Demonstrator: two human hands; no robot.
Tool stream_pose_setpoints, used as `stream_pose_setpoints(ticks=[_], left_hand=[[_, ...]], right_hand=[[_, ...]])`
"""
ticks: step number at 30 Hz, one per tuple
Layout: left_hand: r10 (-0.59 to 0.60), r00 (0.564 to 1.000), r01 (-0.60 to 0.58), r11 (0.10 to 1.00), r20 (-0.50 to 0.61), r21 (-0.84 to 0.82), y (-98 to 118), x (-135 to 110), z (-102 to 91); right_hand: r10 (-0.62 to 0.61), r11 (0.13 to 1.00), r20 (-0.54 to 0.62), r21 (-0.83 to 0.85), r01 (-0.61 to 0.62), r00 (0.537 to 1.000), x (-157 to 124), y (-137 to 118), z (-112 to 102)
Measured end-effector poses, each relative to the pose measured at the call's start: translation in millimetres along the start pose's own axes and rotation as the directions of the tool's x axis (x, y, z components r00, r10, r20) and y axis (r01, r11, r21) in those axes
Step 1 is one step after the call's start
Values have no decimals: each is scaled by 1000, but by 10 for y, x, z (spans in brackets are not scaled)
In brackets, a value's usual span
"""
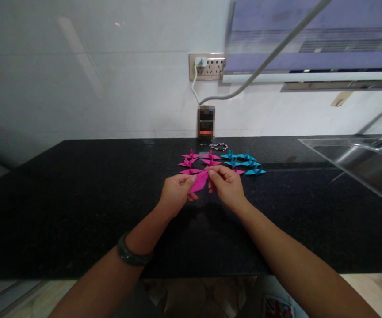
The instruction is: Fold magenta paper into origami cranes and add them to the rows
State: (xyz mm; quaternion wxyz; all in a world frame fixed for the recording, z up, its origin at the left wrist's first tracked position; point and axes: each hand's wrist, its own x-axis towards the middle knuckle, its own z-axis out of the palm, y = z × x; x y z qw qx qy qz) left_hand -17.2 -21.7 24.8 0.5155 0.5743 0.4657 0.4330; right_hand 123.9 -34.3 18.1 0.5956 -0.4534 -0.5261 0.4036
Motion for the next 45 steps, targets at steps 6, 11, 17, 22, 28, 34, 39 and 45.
stream_pose_setpoints(ticks=[6, 11, 17, 22, 28, 34, 39, 45], left_hand=[[-8, 1000, 8, 1000, -6, -16, 4, -9, 7], [-5, 1000, 4, 998, -8, -57, -8, -7, 18], [-33, 999, 35, 995, 22, -95, -28, -8, 34], [-48, 995, 59, 989, 82, -137, -30, -25, 60], [-40, 993, 55, 989, 116, -136, -2, -58, 83], [-10, 990, 25, 994, 142, -106, -30, -59, 76], [-12, 990, 22, 997, 143, -70, -45, -57, 68], [-39, 987, 51, 996, 157, -71, -8, -72, 63]], right_hand=[[-7, 998, 32, 55, 6, 999, 8, 31, 3], [9, 999, 58, 37, -11, 998, -13, 61, 52], [8, 1000, 63, 28, -10, 998, -37, 90, 112], [25, 999, 58, 33, -27, 998, -33, 98, 107], [1, 999, 47, -55, 2, 999, -12, 164, 69], [-102, 981, -11, -170, 99, 995, 4, 151, 59], [-170, 965, -32, -206, 160, 985, 15, 123, 53], [-46, 998, -2, -42, 46, 999, 40, 85, 20]])
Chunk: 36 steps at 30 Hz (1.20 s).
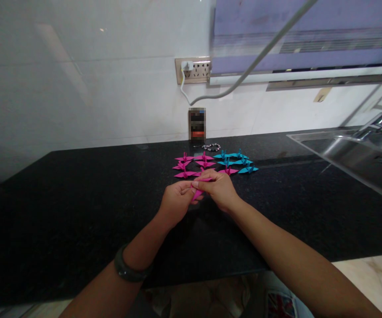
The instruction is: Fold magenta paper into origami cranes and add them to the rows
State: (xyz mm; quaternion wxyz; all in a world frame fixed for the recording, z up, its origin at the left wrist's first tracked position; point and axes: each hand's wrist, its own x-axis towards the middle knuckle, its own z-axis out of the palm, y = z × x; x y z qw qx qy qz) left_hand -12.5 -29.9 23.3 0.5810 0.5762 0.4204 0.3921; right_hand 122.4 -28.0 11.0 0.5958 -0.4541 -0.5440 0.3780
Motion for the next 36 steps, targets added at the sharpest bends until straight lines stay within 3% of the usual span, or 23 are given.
stream_pose_setpoints(ticks=[10, 17, 24, 30, 36], left_hand=[[-80, 997, 80, 997, 13, -21, 40, -18, 29], [-110, 993, 112, 992, 35, -50, 26, -12, 14], [-67, 996, 76, 975, 53, -207, -45, 42, -37], [-65, 991, 91, 970, 116, -227, -31, 24, -19], [-97, 993, 103, 991, 71, -88, 22, -9, 23]], right_hand=[[150, 985, 70, 70, -155, 986, 23, -56, -64], [284, 949, 128, 107, -298, 950, 68, -31, -109], [134, 976, 314, 125, -181, 940, 8, -98, -94], [70, 996, 105, 45, -76, 992, 26, -39, -72], [-5, 1000, 53, -21, 6, 999, 18, -73, -61]])
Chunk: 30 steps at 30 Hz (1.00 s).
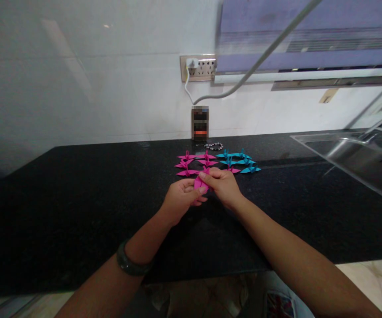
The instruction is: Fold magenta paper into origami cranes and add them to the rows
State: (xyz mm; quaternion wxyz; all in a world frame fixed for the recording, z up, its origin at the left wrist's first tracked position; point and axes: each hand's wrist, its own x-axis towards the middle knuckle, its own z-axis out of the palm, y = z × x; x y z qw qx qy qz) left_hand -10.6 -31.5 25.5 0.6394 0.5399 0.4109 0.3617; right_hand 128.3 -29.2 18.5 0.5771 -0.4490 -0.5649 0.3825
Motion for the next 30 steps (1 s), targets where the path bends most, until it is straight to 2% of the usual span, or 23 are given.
stream_pose_setpoints(ticks=[2, 4, 7, 9, 12, 19, 25, 28, 30], left_hand=[[-7, 1000, 7, 1000, 1, -1, 2, 0, 5], [-6, 1000, 6, 1000, 7, -15, 0, 0, 4], [-1, 999, 2, 1000, 33, -18, -2, -1, -2], [2, 999, -1, 1000, 47, -15, -4, -1, -8], [-2, 999, 3, 1000, 42, -26, -16, 5, -20], [-50, 997, 52, 998, 51, -47, -73, 39, -32], [-27, 1000, 27, 992, 5, -120, -119, 67, -24], [-15, 1000, 18, 992, 22, -129, -119, 68, -38], [-23, 998, 30, 990, 58, -138, -107, 63, -49]], right_hand=[[32, 999, -6, 32, -31, 999, -11, -7, 13], [116, 988, 12, 100, -116, 993, -18, 2, 23], [242, 947, 67, 203, -250, 968, -12, 34, 23], [281, 923, 91, 246, -295, 955, -3, 52, 20], [275, 923, 85, 257, -288, 958, -3, 58, 24], [181, 961, 56, 202, -189, 982, -70, 22, 101], [137, 974, -40, 186, -128, 990, -102, 31, 160], [238, 925, 6, 303, -229, 971, -104, 27, 175], [344, 861, 57, 380, -339, 937, -98, 14, 181]])
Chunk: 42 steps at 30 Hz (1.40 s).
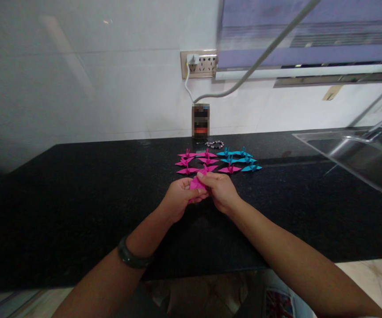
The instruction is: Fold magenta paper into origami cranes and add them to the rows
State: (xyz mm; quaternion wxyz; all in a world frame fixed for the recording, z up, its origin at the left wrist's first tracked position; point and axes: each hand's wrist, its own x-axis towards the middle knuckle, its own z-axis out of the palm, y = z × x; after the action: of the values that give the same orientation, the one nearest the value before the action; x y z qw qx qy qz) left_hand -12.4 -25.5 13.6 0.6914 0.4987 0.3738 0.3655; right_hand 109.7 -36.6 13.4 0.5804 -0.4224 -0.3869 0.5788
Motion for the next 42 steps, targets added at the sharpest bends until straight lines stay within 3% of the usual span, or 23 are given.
stream_pose_setpoints(ticks=[4, 14, 21, 31, 38, 42], left_hand=[[-42, 999, 43, 998, 29, -48, 28, -12, 3], [5, 998, -8, 998, -58, -60, 3, 1, 27], [-92, 992, 103, 986, 88, -131, 95, -21, -8], [-104, 990, 104, 995, 91, 6, 54, -9, -58], [-86, 977, 87, 996, 195, 4, 112, -60, -39], [-70, 954, 97, 992, 291, -79, 146, -79, -35]], right_hand=[[104, 990, -17, 101, -102, 994, 9, -25, 14], [-20, 999, -53, 27, 22, 998, -32, 22, 49], [-63, 998, -79, -16, 62, 995, 23, 4, -15], [-220, 953, -103, -237, 191, 970, 40, 42, -59], [-151, 987, -107, -78, 143, 983, 68, -39, -86], [-122, 992, -83, -54, 117, 989, 86, -56, -118]])
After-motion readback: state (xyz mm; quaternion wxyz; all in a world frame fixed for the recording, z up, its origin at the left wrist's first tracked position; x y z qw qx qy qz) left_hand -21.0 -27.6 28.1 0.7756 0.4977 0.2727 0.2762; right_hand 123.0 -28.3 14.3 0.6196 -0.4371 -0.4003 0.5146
